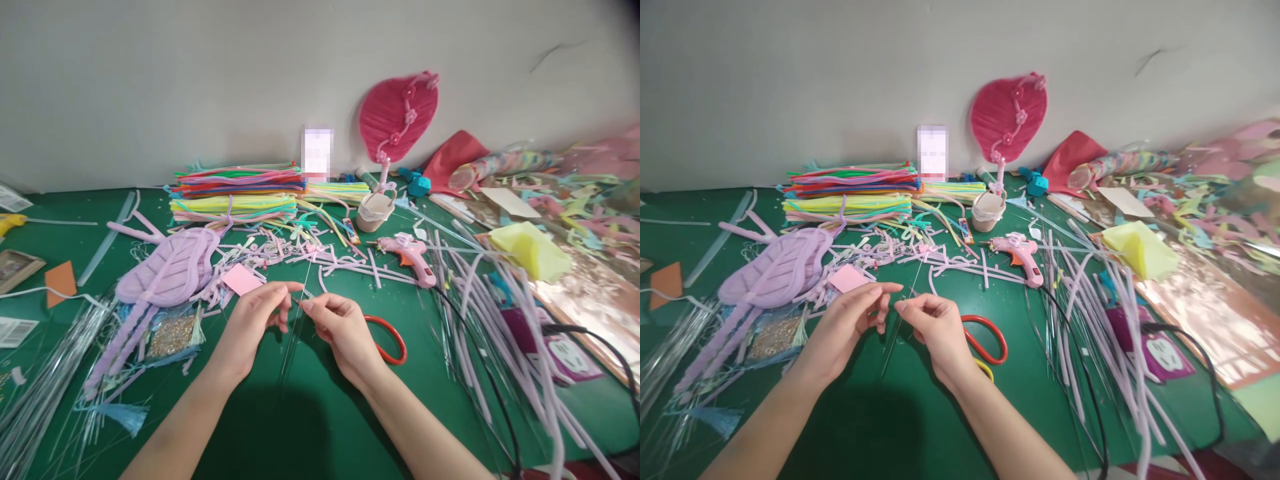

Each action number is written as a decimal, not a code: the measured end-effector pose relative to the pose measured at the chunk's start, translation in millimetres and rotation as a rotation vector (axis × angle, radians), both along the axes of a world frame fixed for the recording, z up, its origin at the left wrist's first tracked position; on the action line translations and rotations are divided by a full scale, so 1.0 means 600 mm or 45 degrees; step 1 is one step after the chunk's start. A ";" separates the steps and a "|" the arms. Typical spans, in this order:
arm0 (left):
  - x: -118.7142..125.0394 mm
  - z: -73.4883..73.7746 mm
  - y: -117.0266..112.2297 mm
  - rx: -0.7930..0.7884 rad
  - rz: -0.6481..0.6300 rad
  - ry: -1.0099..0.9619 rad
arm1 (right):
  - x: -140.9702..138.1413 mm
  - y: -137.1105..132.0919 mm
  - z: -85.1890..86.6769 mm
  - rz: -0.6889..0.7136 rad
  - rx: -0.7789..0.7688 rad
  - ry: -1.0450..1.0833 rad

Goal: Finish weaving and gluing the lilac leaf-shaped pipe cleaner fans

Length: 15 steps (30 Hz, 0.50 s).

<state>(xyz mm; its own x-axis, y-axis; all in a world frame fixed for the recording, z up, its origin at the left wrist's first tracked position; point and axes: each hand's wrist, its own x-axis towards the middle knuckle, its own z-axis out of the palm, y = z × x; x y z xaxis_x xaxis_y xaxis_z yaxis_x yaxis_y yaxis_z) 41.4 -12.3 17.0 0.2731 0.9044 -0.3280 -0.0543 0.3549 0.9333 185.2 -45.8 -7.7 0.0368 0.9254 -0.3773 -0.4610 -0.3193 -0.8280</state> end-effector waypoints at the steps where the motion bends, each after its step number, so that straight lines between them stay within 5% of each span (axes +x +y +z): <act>1: 0.001 -0.001 -0.001 -0.028 -0.006 -0.037 | 0.000 0.000 0.001 -0.002 -0.001 0.001; 15: 0.005 0.002 -0.002 -0.111 -0.006 -0.169 | -0.001 0.002 0.008 0.013 0.005 0.002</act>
<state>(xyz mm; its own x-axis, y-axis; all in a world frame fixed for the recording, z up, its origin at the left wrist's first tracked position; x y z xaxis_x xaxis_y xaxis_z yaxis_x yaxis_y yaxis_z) 44.3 -13.7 17.9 0.3233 0.8727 -0.3660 -0.1729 0.4347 0.8838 184.9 -44.8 -3.0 0.0271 0.9271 -0.3737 -0.4588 -0.3206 -0.8287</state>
